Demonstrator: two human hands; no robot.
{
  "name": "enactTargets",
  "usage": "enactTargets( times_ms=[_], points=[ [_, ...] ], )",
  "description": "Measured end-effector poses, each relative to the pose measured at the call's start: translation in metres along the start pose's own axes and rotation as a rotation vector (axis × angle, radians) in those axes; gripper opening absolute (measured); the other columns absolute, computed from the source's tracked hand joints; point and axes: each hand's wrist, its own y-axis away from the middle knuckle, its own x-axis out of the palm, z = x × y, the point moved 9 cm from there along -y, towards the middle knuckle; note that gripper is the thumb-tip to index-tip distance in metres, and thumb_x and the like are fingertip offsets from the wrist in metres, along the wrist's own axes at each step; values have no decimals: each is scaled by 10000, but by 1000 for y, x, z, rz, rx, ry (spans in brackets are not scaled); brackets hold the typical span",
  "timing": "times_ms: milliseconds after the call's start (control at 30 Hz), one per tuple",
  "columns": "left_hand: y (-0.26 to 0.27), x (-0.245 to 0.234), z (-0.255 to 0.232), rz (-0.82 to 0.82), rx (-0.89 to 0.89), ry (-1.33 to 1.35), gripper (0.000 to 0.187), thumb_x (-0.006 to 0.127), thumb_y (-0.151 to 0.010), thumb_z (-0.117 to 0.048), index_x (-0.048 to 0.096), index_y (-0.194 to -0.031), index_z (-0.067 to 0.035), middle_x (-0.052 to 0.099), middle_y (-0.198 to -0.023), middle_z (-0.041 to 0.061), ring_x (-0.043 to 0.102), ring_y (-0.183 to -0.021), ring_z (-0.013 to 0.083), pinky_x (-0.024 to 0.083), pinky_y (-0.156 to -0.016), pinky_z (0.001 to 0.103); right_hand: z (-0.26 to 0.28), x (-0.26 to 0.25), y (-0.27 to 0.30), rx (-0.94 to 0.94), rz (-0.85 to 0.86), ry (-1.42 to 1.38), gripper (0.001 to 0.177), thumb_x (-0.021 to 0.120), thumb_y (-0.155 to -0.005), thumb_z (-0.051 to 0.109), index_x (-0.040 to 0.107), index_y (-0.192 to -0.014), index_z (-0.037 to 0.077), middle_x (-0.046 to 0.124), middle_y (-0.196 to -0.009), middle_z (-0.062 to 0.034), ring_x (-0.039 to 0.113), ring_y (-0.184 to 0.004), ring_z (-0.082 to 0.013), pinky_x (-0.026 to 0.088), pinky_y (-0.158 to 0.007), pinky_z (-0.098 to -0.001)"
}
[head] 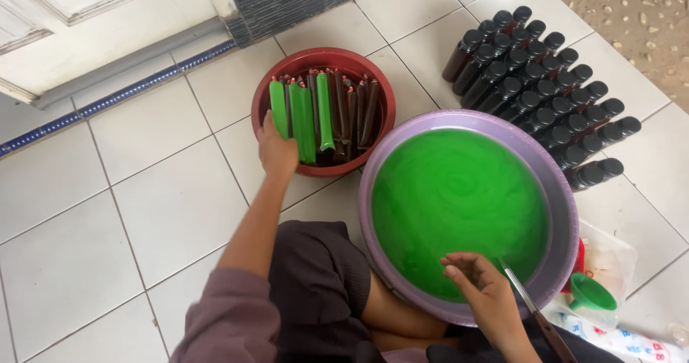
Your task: Filling plastic tubes with green liquid using a funnel and ladle and tying them shut by hand
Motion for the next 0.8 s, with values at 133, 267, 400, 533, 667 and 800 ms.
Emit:
enactTargets(
  times_ms=[133, 267, 400, 533, 667, 800],
  points=[
    [-46, 34, 43, 162, 16, -364, 718, 485, -826, 75, 501, -1497, -178, 464, -1495, 93, 546, -1290, 341, 418, -1019, 564, -13, -16, 7, 59, -48, 55, 260, 722, -893, 126, 737, -1130, 19, 844, -1075, -117, 773, -1000, -176, 587, -908, -292],
    [-47, 53, 60, 142, 174, -579, 817, 507, -785, 57, 429, -1546, -227, 289, -1682, 1, 429, -1438, 274, 209, -1110, 763, -20, -36, 13, -13, -68, 140, 236, 749, -873, 157, 766, -1086, 56, 856, -1035, -59, 777, -967, -124, 590, -884, -259],
    [-27, 57, 60, 227, 298, -636, 844, 541, -739, 92, 436, -1530, -184, 247, -1690, 108, 276, -1522, 296, 228, -1068, 814, 24, -88, 18, -49, -209, 213, 225, 743, -887, 179, 778, -1096, 102, 842, -1010, -28, 746, -941, -102, 544, -867, -236],
    [15, 40, 31, 177, 349, -480, 483, 621, -986, -193, 565, -1454, -85, 421, -1561, 289, 370, -1460, 426, 275, -1084, 686, 64, -202, 26, -225, -606, 364, 115, 729, -985, 109, 736, -1059, 21, 740, -965, -151, 699, -923, -284, 510, -913, -408],
    [106, 27, -36, 312, 168, -150, 404, 628, -984, -283, 652, -1369, -163, 688, -1259, 91, 647, -1061, 208, 465, -941, 393, 4, -323, 0, -130, -911, 353, 176, 613, -982, 88, 734, -1108, 107, 737, -954, -42, 730, -852, -141, 532, -813, -275],
    [202, 41, -92, 446, 0, -2, 279, 558, -992, -191, 689, -1237, -161, 717, -1280, 21, 658, -1189, 187, 441, -1119, 422, -118, -369, -62, 129, -792, 341, 266, 632, -877, 135, 779, -1099, 137, 759, -851, -39, 708, -784, -135, 515, -758, -303]
  ],
)
